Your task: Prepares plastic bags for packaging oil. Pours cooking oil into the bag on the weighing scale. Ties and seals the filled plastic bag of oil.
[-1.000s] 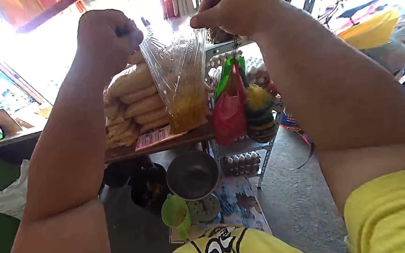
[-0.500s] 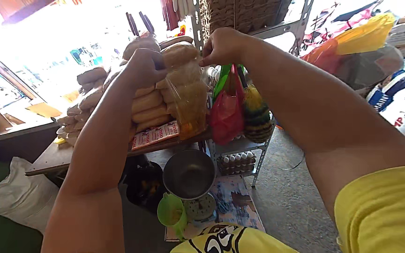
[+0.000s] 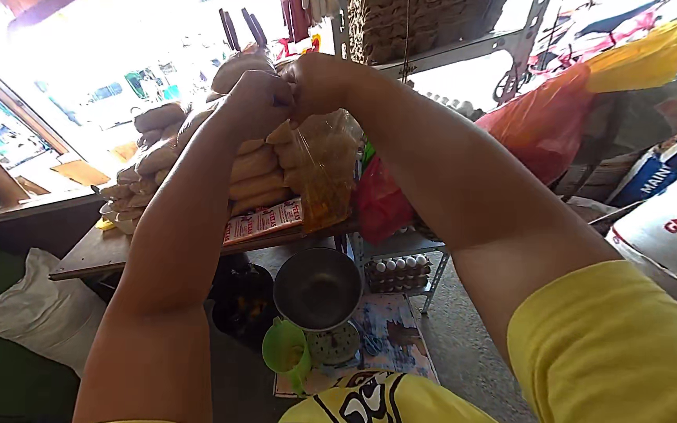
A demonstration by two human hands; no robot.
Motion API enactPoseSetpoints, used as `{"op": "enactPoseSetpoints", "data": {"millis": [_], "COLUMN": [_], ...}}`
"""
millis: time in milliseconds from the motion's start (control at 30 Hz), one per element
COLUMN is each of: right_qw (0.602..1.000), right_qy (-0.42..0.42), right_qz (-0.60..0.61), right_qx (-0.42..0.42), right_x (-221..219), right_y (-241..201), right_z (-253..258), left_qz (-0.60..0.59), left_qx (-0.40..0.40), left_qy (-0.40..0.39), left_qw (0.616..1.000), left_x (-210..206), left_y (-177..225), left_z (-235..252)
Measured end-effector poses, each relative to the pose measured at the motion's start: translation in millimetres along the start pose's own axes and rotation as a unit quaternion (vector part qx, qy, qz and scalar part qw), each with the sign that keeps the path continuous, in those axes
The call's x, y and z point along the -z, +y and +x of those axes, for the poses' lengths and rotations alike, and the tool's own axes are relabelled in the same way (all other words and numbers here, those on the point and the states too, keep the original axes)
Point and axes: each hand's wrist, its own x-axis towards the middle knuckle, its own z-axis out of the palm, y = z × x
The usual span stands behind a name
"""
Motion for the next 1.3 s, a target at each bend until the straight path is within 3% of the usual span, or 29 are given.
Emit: {"op": "enactPoseSetpoints", "data": {"millis": [367,600,900,1000,1100,1200,1300], "right_qw": [0.999,0.997,0.981,0.978,0.977,0.978,0.976], "right_qy": [-0.018,-0.006,0.049,0.072,0.095,0.102,0.098], "right_qz": [0.013,0.04,0.176,0.185,0.181,0.162,0.155], "right_qx": [-0.031,-0.066,-0.061,-0.059,-0.064,-0.086,-0.114], "right_x": [-6.6,0.2,-2.7,-6.0,-10.2,-15.5,-17.9], "right_y": [20.1,40.5,63.7,62.2,53.8,41.7,32.7], "right_z": [-8.1,-30.5,-54.5,-52.7,-46.5,-39.7,-36.7], "left_qz": [0.043,0.044,0.04,-0.012,-0.169,-0.349,-0.336], "left_qx": [-0.029,0.016,0.033,0.117,0.217,0.22,0.22], "left_qy": [0.011,0.001,0.008,-0.012,0.019,0.087,0.096], "left_qw": [0.999,0.999,0.999,0.993,0.961,0.907,0.911], "left_x": [-2.3,-0.1,1.9,5.8,-3.7,-22.1,-30.2], "left_y": [-14.6,-9.7,-12.1,-2.5,2.9,1.4,8.3], "left_z": [-12.0,-15.0,-26.3,-27.5,-30.0,-28.9,-24.4]}}
